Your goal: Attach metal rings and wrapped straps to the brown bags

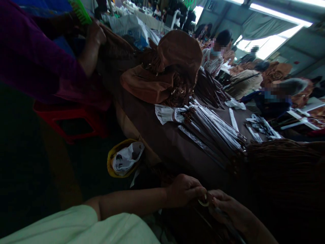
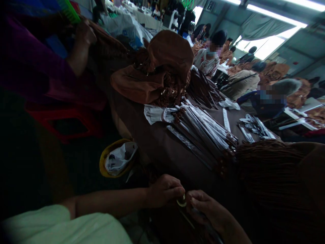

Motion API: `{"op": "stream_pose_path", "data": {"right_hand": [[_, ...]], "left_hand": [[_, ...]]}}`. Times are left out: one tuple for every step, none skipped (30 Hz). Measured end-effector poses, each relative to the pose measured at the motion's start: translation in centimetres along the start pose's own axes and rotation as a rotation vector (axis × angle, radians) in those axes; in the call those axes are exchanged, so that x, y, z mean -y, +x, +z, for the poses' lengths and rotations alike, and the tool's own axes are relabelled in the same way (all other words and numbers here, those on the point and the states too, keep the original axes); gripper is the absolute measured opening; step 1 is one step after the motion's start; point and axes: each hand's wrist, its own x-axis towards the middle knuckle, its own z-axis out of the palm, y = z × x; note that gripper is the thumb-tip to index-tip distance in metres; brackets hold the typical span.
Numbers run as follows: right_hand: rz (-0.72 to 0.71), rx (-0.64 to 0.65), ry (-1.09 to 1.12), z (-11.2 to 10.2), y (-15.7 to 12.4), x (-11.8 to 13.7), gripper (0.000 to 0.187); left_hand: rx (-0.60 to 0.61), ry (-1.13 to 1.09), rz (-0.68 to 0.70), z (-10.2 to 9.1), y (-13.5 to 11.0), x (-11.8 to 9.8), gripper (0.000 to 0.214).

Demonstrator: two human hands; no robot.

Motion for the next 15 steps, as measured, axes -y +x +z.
{"op": "stream_pose_path", "data": {"right_hand": [[0.0, 0.011, -0.02, 0.2, 0.3, -0.1, 0.05], [0.001, 0.003, -0.073, 0.4, 0.6, -0.1, 0.049], [0.004, -0.032, -0.165, 0.7, 0.8, 0.0, 0.049], [0.006, -0.098, -0.296, 1.0, 0.9, 0.2, 0.048], [0.007, -0.187, -0.456, 1.5, 0.9, 0.4, 0.046], [0.009, -0.288, -0.63, 2.0, 0.8, 0.7, 0.043], [0.008, -0.392, -0.796, 2.7, 0.6, 0.9, 0.04], [0.008, -0.486, -0.935, 3.3, 0.4, 1.2, 0.037], [0.013, -0.548, -1.025, 3.9, 0.2, 1.4, 0.035], [0.025, -0.563, -1.053, 4.3, -0.1, 1.6, 0.035], [0.043, -0.531, -1.014, 4.4, -0.4, 1.8, 0.037], [0.065, -0.457, -0.916, 4.4, -0.7, 2.0, 0.039], [0.086, -0.354, -0.779, 4.0, -0.9, 2.2, 0.043], [0.103, -0.238, -0.625, 3.5, -1.1, 2.2, 0.047], [0.11, -0.127, -0.474, 2.8, -1.2, 2.2, 0.049]], "left_hand": [[0.003, 0.012, -0.022, -0.1, 0.0, -0.1, 0.051], [0.0, 0.055, -0.032, -0.3, 0.0, -0.2, 0.048], [-0.009, 0.127, -0.037, -0.4, 0.1, -0.2, 0.045], [-0.03, 0.219, -0.045, -0.4, 0.2, -0.3, 0.042], [-0.055, 0.319, -0.058, -0.4, 0.2, -0.3, 0.039], [-0.081, 0.414, -0.073, -0.3, 0.3, -0.2, 0.037], [-0.103, 0.494, -0.088, -0.1, 0.4, -0.2, 0.035], [-0.119, 0.554, -0.098, 0.1, 0.4, -0.1, 0.034], [-0.127, 0.586, -0.097, 0.3, 0.4, -0.1, 0.032], [-0.123, 0.587, -0.08, 0.4, 0.4, 0.0, 0.031], [-0.105, 0.562, -0.049, 0.4, 0.3, 0.0, 0.031], [-0.078, 0.517, -0.008, 0.4, 0.2, 0.0, 0.033], [-0.042, 0.458, 0.042, 0.2, 0.1, 0.0, 0.035], [-0.007, 0.395, 0.093, 0.0, 0.0, -0.1, 0.039], [0.027, 0.337, 0.138, -0.1, -0.1, -0.2, 0.043]]}}
